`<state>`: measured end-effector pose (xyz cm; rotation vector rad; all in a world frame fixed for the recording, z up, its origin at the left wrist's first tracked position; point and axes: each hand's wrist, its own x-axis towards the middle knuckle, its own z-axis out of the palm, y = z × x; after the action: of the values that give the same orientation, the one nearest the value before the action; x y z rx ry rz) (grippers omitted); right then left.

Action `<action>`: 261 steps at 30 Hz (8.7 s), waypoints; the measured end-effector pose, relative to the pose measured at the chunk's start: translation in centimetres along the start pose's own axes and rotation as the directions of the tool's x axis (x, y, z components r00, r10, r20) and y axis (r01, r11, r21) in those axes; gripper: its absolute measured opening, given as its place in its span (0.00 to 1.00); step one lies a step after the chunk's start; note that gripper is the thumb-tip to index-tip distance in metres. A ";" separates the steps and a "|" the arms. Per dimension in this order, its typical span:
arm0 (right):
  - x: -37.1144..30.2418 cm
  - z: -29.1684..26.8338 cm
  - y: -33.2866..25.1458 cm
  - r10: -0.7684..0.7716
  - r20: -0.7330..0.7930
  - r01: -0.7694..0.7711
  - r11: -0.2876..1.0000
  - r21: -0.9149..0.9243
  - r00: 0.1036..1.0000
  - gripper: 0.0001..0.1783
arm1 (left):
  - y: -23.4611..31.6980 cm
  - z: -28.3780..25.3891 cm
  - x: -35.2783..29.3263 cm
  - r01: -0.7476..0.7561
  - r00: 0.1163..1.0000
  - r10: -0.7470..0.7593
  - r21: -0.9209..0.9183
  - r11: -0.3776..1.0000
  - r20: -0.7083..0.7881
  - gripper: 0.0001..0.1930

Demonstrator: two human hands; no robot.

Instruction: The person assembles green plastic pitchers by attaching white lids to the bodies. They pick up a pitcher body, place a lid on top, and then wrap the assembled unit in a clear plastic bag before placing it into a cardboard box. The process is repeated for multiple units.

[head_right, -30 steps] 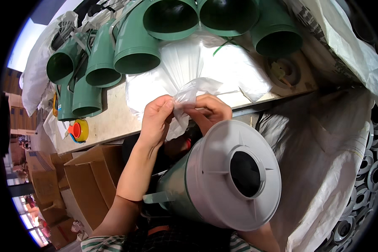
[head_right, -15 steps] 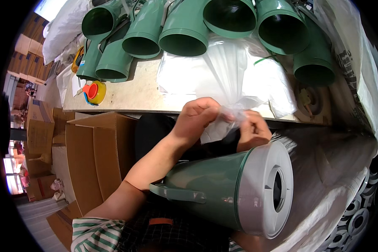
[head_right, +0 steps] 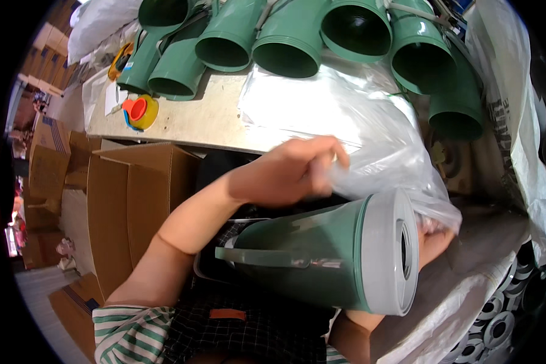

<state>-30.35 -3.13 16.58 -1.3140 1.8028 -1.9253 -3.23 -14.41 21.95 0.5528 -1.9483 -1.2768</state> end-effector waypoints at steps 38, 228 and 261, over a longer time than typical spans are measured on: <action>-21.5 9.6 -4.0 0.496 0.868 -0.730 0.592 -0.341 -0.004 0.14 | -1.6 -4.6 -68.2 0.085 -0.089 -0.947 0.950 0.300 0.307 0.20; -14.2 -59.2 2.8 -0.069 -0.776 -0.779 -0.058 -0.624 0.627 0.47 | 1.5 -5.6 -4.1 -0.164 0.958 0.043 -0.416 0.894 -0.284 0.26; -7.4 9.9 -13.1 0.140 0.305 -0.308 0.722 0.620 0.942 0.60 | 7.2 -3.9 -7.7 0.062 0.970 -0.179 -0.543 0.838 -0.166 0.52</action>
<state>-13.69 -2.04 23.32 -0.9562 0.9463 -1.8952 4.94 -8.41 26.75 0.5022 -1.3110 -1.6861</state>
